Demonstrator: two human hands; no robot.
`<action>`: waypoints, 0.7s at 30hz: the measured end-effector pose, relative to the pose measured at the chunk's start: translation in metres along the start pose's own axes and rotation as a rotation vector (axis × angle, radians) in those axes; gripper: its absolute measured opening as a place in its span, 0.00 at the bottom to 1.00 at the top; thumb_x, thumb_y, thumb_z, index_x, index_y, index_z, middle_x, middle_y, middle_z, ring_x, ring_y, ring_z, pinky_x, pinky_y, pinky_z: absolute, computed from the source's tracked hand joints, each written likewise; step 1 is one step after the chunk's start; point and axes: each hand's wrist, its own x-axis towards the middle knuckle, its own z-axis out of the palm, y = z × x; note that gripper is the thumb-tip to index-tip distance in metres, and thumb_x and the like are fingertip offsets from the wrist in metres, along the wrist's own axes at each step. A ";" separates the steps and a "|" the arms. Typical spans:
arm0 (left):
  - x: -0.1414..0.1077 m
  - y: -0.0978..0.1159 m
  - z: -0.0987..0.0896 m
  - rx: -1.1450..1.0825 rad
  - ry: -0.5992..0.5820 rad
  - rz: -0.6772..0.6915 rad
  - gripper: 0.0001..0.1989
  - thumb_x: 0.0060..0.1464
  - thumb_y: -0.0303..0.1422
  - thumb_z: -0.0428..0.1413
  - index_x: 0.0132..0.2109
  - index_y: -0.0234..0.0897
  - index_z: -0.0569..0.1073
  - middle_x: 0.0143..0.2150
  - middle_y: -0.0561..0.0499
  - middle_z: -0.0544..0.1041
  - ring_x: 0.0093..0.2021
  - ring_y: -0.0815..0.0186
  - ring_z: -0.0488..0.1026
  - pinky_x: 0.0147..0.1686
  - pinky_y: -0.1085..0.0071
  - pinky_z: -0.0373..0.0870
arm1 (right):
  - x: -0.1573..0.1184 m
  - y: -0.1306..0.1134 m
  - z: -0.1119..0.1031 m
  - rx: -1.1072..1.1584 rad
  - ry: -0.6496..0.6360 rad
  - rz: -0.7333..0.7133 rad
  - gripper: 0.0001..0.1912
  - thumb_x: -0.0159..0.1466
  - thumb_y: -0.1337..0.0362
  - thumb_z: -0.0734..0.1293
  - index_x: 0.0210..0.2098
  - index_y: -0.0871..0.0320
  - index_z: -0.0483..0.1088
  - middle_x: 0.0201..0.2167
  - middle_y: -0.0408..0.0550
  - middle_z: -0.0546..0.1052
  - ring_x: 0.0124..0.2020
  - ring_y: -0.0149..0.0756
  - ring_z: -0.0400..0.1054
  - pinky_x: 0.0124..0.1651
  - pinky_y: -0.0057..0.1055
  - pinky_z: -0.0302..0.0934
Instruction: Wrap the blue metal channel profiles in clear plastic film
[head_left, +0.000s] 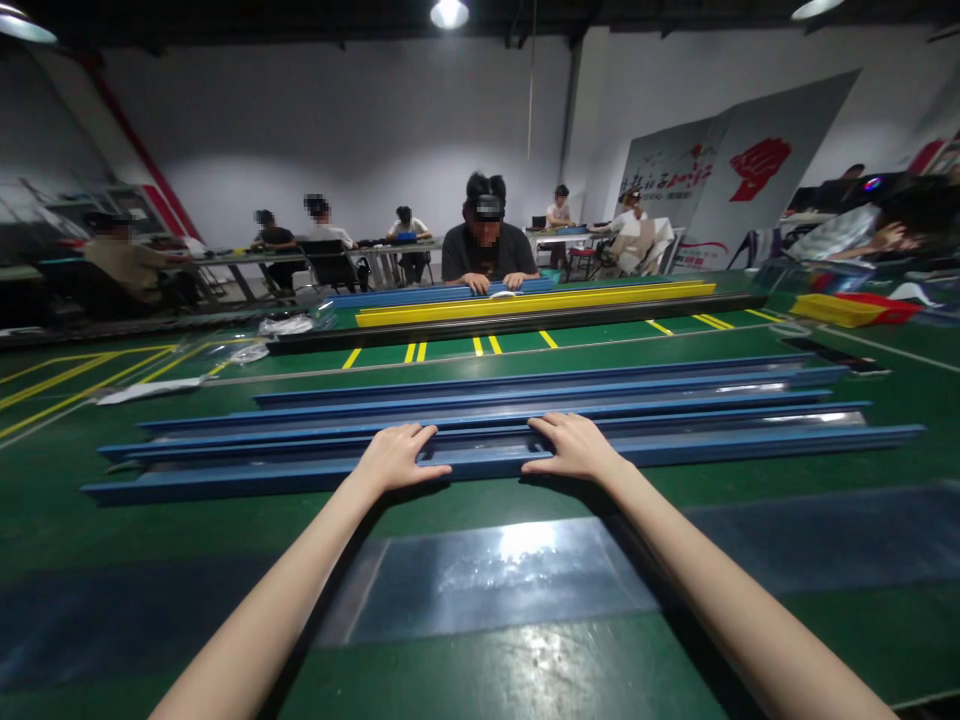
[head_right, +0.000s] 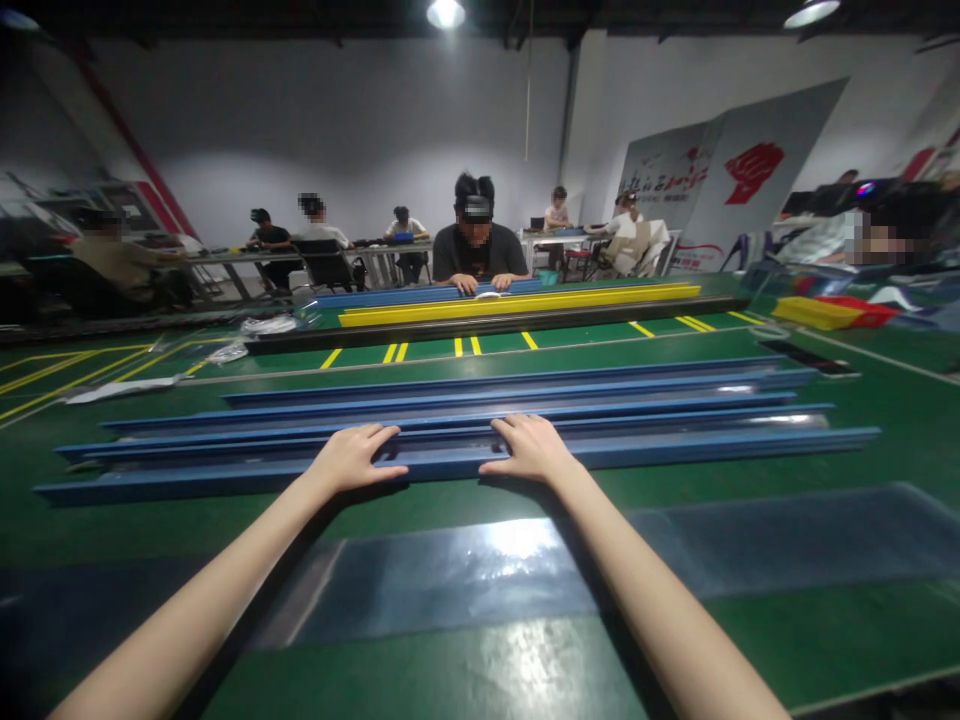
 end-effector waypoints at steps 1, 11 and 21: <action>-0.003 -0.006 0.000 0.002 -0.001 0.002 0.33 0.49 0.57 0.43 0.52 0.36 0.67 0.45 0.42 0.73 0.44 0.57 0.71 0.42 0.66 0.65 | -0.002 0.001 0.000 0.014 0.014 -0.003 0.39 0.52 0.36 0.57 0.52 0.58 0.64 0.44 0.55 0.71 0.45 0.45 0.65 0.45 0.37 0.56; -0.018 -0.037 0.006 -0.015 0.051 0.055 0.31 0.52 0.53 0.42 0.51 0.32 0.68 0.46 0.40 0.73 0.45 0.55 0.70 0.43 0.62 0.64 | -0.056 0.058 0.003 0.068 0.085 0.168 0.37 0.55 0.42 0.58 0.53 0.63 0.63 0.47 0.59 0.69 0.48 0.45 0.62 0.51 0.39 0.55; 0.030 0.045 -0.014 -0.168 0.196 0.180 0.17 0.60 0.37 0.40 0.46 0.35 0.69 0.43 0.46 0.73 0.44 0.62 0.68 0.42 0.66 0.62 | -0.038 0.024 0.007 0.047 0.131 0.163 0.37 0.55 0.41 0.57 0.52 0.63 0.64 0.45 0.58 0.69 0.47 0.45 0.61 0.50 0.39 0.56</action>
